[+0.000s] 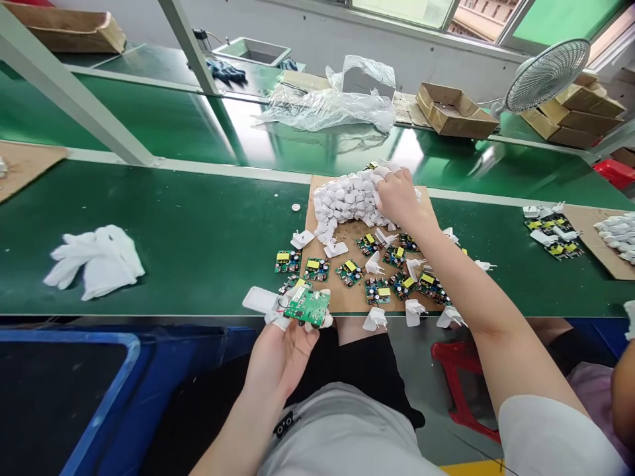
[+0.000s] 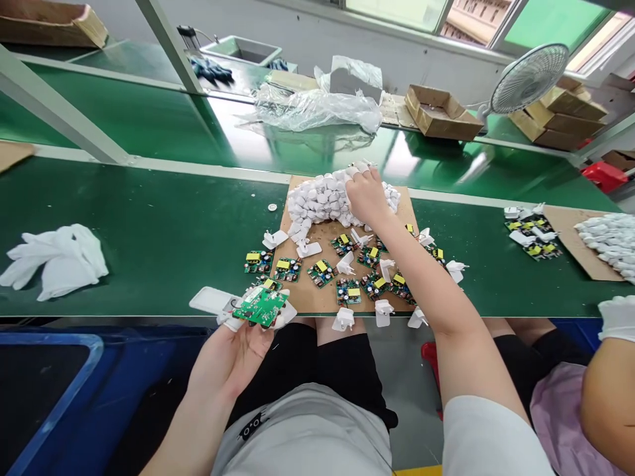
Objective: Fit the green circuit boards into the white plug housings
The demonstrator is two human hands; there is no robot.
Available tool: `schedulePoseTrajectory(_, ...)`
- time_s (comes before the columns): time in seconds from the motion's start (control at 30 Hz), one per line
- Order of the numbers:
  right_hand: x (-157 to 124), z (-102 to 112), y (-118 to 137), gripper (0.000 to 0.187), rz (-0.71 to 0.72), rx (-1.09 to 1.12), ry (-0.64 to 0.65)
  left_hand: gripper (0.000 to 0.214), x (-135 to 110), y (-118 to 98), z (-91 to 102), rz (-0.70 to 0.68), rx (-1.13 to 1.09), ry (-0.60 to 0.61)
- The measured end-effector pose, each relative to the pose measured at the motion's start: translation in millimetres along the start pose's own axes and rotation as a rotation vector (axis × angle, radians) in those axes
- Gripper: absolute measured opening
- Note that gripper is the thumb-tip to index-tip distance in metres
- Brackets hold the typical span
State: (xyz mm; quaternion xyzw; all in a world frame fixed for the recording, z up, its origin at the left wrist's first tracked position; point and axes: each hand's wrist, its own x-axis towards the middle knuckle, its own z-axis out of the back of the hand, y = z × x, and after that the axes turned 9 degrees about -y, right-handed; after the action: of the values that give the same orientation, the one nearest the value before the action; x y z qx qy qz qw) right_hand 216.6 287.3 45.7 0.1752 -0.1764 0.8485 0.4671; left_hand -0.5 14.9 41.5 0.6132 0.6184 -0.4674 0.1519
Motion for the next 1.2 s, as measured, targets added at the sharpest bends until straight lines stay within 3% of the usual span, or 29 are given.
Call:
schedulePoseTrajectory(0.07, -2, 0, -1, 0.031, -0.026, -0.013, 0.008, 0.027, -2, -4, -11.0, 0.004, 0.002, -0.097)
schedulePoseTrajectory(0.13, -2, -1, -3, 0.029, -0.111, 0.019, 0.009, 0.024, -4, -5, -15.4, 0.021, 0.0, -0.081)
schedulePoseTrajectory(0.3, 2, 4, -13, 0.015, -0.434, 0.461, -0.161, 0.017, -4, -1, -2.1, 0.006, 0.033, 0.242)
schedulePoseTrajectory(0.4, -14, 36, 1, 0.016, -0.54, 0.75, -0.292, 0.024, -5, 4, 4.3, -0.021, 0.092, 0.357)
schedulePoseTrajectory(0.53, -78, 104, 60, 0.007, -0.246, 0.989, -0.227, 0.036, -3, 11, 9.2, -0.05, 0.201, 0.369)
schedulePoseTrajectory(0.63, -133, 132, 112, 0.03, -0.034, 1.021, -0.199, 0.039, -2, 17, 14.6, -0.07, 0.278, 0.357)
schedulePoseTrajectory(0.73, -166, 129, 146, 0.035, 0.004, 1.021, -0.293, 0.045, -5, 22, 16.7, -0.087, 0.375, 0.374)
schedulePoseTrajectory(0.83, -178, 116, 159, 0.041, -0.083, 0.933, -0.408, 0.06, -11, 24, 14.7, -0.118, 0.486, 0.408)
schedulePoseTrajectory(0.9, -183, 111, 163, 0.047, -0.17, 0.945, -0.41, 0.068, -14, 25, 13.8, -0.159, 0.525, 0.386)
schedulePoseTrajectory(1.0, -190, 111, 170, 0.034, -0.345, 1.137, -0.354, 0.065, -19, 27, 15.5, -0.161, 0.539, 0.337)
schedulePoseTrajectory(1.07, -193, 111, 175, 0.027, -0.535, 1.242, -0.35, 0.059, -21, 28, 17.3, -0.132, 0.524, 0.333)
schedulePoseTrajectory(1.13, -195, 110, 180, 0.037, -0.7, 1.323, -0.338, 0.057, -24, 30, 18.8, -0.115, 0.509, 0.351)
schedulePoseTrajectory(1.2, -196, 110, 183, 0.048, -0.778, 1.45, -0.257, 0.055, -26, 31, 19.9, -0.129, 0.508, 0.367)
